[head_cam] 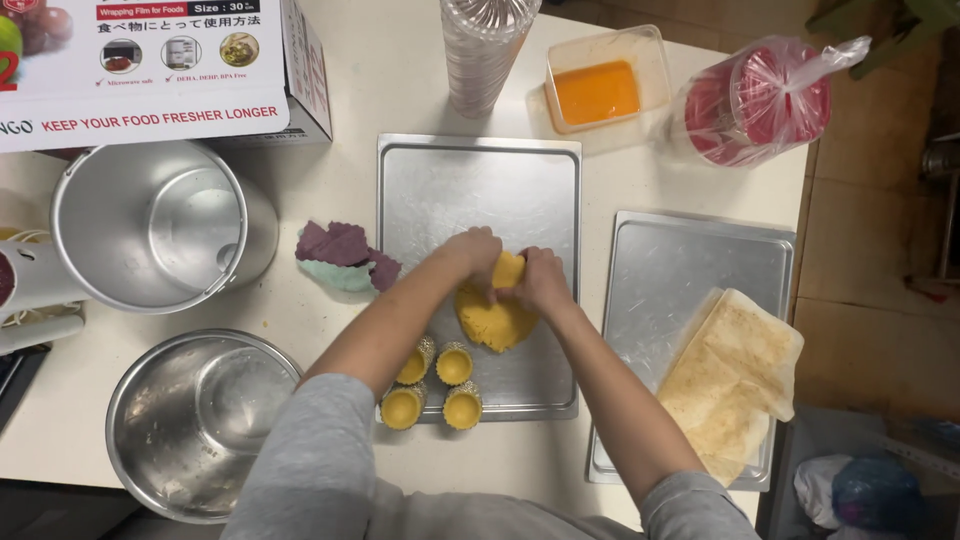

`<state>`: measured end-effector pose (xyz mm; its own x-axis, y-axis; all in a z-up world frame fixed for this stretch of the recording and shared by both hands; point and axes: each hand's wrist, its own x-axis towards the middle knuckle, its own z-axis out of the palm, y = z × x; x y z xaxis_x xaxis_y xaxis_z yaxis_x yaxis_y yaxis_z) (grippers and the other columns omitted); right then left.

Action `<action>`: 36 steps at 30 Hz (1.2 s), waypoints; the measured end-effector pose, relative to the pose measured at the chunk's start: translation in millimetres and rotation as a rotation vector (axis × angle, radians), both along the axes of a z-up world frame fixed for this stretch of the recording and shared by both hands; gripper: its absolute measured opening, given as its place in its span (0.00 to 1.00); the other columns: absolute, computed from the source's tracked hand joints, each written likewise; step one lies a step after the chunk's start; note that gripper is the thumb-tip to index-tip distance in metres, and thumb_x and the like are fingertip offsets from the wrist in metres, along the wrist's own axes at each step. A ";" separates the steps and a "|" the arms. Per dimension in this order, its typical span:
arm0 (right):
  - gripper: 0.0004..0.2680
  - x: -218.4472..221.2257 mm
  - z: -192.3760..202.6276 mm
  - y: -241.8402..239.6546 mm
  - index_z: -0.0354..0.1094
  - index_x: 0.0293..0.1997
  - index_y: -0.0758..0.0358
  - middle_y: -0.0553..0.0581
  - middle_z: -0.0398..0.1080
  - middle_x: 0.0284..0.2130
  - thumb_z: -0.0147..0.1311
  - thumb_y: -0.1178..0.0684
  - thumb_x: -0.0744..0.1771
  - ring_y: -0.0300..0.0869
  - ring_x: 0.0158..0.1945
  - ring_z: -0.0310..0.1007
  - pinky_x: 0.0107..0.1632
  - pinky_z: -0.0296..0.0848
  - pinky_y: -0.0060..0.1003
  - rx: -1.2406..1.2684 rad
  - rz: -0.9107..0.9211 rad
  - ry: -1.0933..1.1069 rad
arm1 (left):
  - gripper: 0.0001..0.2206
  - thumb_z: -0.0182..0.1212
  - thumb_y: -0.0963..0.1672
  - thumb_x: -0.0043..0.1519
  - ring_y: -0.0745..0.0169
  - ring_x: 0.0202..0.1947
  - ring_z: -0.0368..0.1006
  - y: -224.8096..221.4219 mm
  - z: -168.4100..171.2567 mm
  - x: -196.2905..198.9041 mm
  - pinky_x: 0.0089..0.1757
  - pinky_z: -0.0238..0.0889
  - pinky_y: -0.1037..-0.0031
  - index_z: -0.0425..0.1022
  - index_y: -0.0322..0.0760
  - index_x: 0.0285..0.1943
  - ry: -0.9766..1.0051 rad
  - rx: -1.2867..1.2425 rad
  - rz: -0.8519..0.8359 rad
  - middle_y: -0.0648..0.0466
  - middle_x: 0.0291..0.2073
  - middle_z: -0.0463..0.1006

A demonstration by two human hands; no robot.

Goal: Kneading and shaping yellow dough in a bowl and then transferring it to a baking tray.

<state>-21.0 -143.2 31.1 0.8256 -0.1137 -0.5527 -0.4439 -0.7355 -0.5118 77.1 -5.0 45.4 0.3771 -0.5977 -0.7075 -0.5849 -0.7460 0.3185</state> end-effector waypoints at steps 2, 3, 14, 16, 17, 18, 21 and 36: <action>0.30 4.6 -8.2 -3.7 0.70 0.54 0.68 0.68 0.70 0.50 0.77 0.43 0.52 0.57 0.55 0.72 0.58 0.73 0.47 -0.016 0.040 0.009 | 0.38 0.85 0.54 0.38 0.48 0.64 0.65 -5.8 2.5 -4.8 0.58 0.66 0.64 0.77 0.32 0.55 -0.017 0.033 -0.005 0.45 0.61 0.70; 0.29 7.4 -12.2 -5.6 0.72 0.52 0.67 0.68 0.70 0.50 0.78 0.43 0.52 0.57 0.55 0.72 0.58 0.73 0.47 -0.027 0.083 0.023 | 0.38 0.84 0.55 0.39 0.48 0.64 0.64 -8.5 3.9 -7.1 0.58 0.65 0.64 0.77 0.33 0.55 -0.030 0.072 -0.006 0.45 0.61 0.70; 0.27 0.5 -25.9 -20.6 0.70 0.55 0.64 0.62 0.78 0.44 0.75 0.48 0.53 0.50 0.48 0.79 0.52 0.76 0.41 0.231 0.052 0.108 | 0.30 0.81 0.46 0.41 0.51 0.48 0.80 15.3 -34.2 0.1 0.48 0.74 0.65 0.79 0.39 0.56 0.177 -0.071 0.230 0.47 0.47 0.83; 0.28 -2.2 -23.0 -23.0 0.69 0.56 0.64 0.62 0.78 0.43 0.75 0.49 0.54 0.49 0.47 0.80 0.51 0.77 0.40 0.267 0.054 0.116 | 0.30 0.79 0.47 0.41 0.52 0.49 0.81 24.5 -43.5 -0.8 0.48 0.74 0.65 0.80 0.39 0.56 0.228 -0.074 0.318 0.47 0.48 0.83; 0.26 -3.7 -17.0 -24.4 0.70 0.55 0.65 0.61 0.78 0.43 0.74 0.50 0.54 0.48 0.46 0.80 0.50 0.78 0.40 0.350 0.024 0.134 | 0.31 0.81 0.47 0.42 0.52 0.50 0.80 28.7 -51.0 0.2 0.49 0.73 0.66 0.79 0.36 0.57 0.242 -0.141 0.306 0.46 0.50 0.82; 0.25 -4.9 -11.2 -25.9 0.71 0.55 0.66 0.61 0.79 0.43 0.74 0.52 0.55 0.47 0.46 0.80 0.50 0.78 0.39 0.433 -0.006 0.151 | 0.33 0.82 0.48 0.43 0.51 0.51 0.79 32.9 -58.7 1.6 0.51 0.71 0.67 0.77 0.33 0.58 0.256 -0.209 0.294 0.44 0.52 0.81; 0.22 -24.6 -4.9 -30.2 0.73 0.54 0.66 0.59 0.79 0.43 0.70 0.55 0.56 0.44 0.47 0.79 0.51 0.77 0.38 0.635 -0.062 0.160 | 0.30 0.77 0.49 0.45 0.51 0.51 0.80 37.2 -32.8 -7.8 0.51 0.71 0.67 0.79 0.34 0.57 0.385 -0.258 0.330 0.46 0.50 0.83; 0.21 -115.2 91.4 -76.6 0.65 0.59 0.71 0.60 0.75 0.50 0.63 0.62 0.60 0.47 0.53 0.77 0.56 0.76 0.43 1.258 -0.557 -0.116 | 0.24 0.53 0.50 0.68 0.58 0.56 0.75 25.1 61.7 -82.0 0.54 0.68 0.62 0.70 0.32 0.68 1.191 -0.996 0.951 0.49 0.58 0.78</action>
